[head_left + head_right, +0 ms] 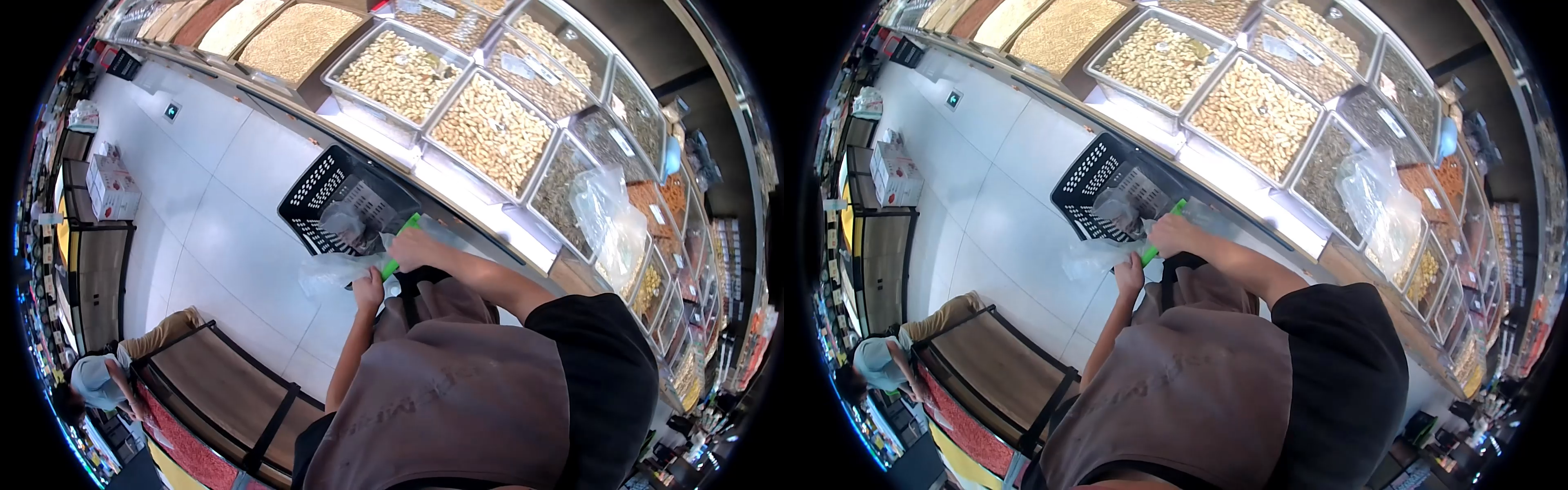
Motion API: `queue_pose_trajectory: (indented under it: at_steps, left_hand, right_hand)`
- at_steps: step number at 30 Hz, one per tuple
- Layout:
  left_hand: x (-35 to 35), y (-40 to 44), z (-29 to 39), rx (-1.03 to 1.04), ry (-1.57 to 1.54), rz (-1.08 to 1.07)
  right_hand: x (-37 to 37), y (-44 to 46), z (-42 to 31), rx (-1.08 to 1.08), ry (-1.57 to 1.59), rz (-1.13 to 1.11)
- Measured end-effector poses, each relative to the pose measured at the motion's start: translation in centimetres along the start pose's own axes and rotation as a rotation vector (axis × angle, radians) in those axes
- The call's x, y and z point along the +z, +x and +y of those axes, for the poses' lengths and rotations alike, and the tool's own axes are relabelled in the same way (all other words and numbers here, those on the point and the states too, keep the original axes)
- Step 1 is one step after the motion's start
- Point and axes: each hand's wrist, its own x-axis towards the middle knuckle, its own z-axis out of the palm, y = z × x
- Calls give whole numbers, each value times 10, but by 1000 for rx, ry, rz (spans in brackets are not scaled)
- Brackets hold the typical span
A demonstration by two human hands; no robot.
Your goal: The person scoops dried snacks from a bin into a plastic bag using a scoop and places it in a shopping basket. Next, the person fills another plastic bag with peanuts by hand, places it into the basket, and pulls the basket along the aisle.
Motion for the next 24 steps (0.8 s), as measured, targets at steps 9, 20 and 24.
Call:
queue_pose_trajectory:
  at_steps: [9,20,24]
  left_hand:
    - [-28,56,-20,-21,134,-452]
    - [-76,157,-46,-235,-87,35]
    - [-94,194,-55,-255,-50,107]
  right_hand:
    - [10,68,43,-191,-79,12]
    - [-87,193,47,-235,-83,-64]
    - [-103,238,52,-237,-113,-67]
